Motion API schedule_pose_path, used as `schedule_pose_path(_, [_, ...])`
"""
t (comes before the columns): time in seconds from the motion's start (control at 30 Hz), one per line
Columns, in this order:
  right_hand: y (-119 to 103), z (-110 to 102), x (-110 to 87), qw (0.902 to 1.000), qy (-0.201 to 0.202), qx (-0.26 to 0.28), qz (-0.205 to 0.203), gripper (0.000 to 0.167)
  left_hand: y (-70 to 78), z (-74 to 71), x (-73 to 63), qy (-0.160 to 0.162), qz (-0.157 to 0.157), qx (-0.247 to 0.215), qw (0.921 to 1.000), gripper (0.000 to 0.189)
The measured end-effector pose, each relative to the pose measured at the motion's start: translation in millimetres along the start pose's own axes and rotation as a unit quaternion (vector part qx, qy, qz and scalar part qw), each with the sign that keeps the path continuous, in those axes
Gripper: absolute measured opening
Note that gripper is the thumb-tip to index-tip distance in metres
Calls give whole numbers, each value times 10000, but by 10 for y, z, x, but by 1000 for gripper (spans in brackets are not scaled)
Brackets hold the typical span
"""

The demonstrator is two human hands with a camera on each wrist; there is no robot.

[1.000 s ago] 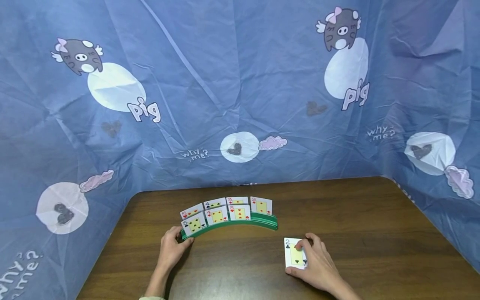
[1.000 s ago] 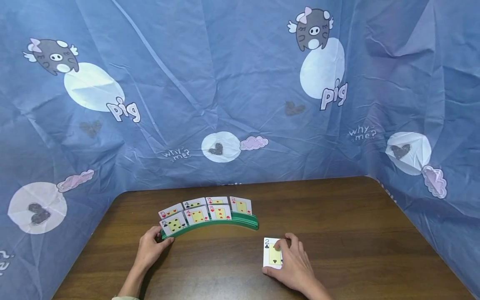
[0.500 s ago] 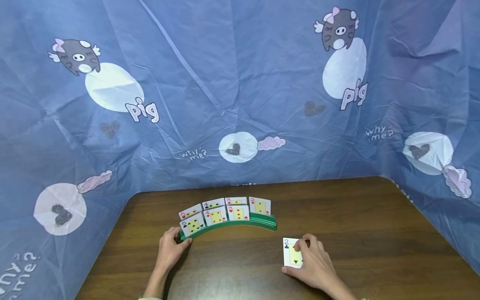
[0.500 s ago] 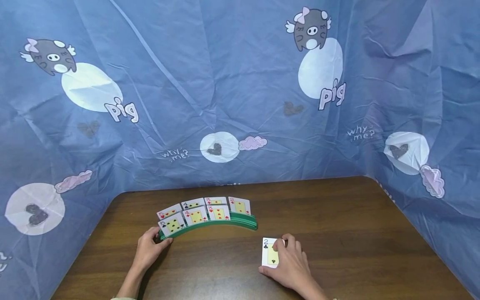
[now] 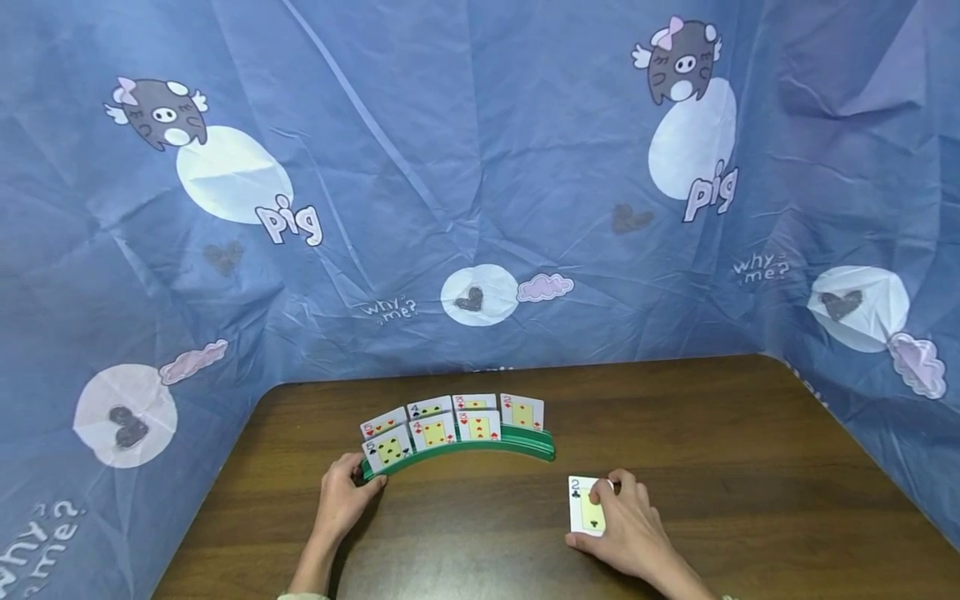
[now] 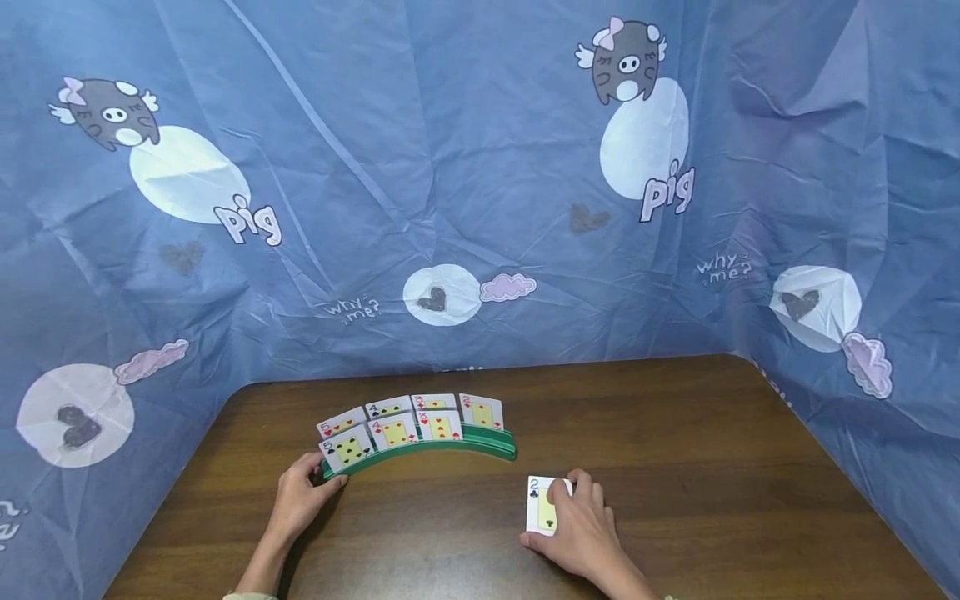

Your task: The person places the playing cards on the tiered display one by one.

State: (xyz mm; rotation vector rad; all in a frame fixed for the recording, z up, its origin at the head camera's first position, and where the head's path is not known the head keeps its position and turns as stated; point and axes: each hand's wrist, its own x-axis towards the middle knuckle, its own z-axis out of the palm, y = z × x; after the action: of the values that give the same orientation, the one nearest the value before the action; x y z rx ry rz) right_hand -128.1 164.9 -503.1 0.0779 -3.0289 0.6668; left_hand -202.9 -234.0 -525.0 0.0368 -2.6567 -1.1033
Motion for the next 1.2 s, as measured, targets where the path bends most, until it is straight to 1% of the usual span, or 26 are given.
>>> schedule_pose_path(0.17, [-32, -14, -2, 9999, -1, 98, 45, 62, -4, 3, 1, -33, -57, -25, 10000, 30])
schedule_pose_path(0.4, [-61, -27, -23, 9998, 69, 150, 77, 60, -10, 14, -2, 34, 43, -18, 10000, 29])
schedule_pose_path(0.63, [-81, -22, -37, 9997, 137, 148, 113, 59, -5, 8, -5, -12, 10, -40, 10000, 29])
schedule_pose_path(0.83, [-108, -34, -3, 9997, 111, 194, 126, 59, -17, 0, -2, 138, 198, -5, 9997, 27])
schedule_pose_path(0.93, [-107, -45, 23, 9997, -8, 195, 158, 66, -17, -3, -4, 150, 151, -6, 9998, 27])
schedule_pose_path(1.0, [-97, -50, 39, 9998, -9, 97, 150, 76, -14, -4, -3, 88, 61, -18, 9999, 28])
schedule_pose_path(1.13, [-74, -51, 43, 9994, 246, -261, 17, 103, -2, 0, 1, -70, -94, -27, 9999, 30])
schedule_pose_path(1.2, [-66, -48, 39, 9984, 402, -392, -83, 111, 3, 6, 5, -107, -119, -26, 9999, 30])
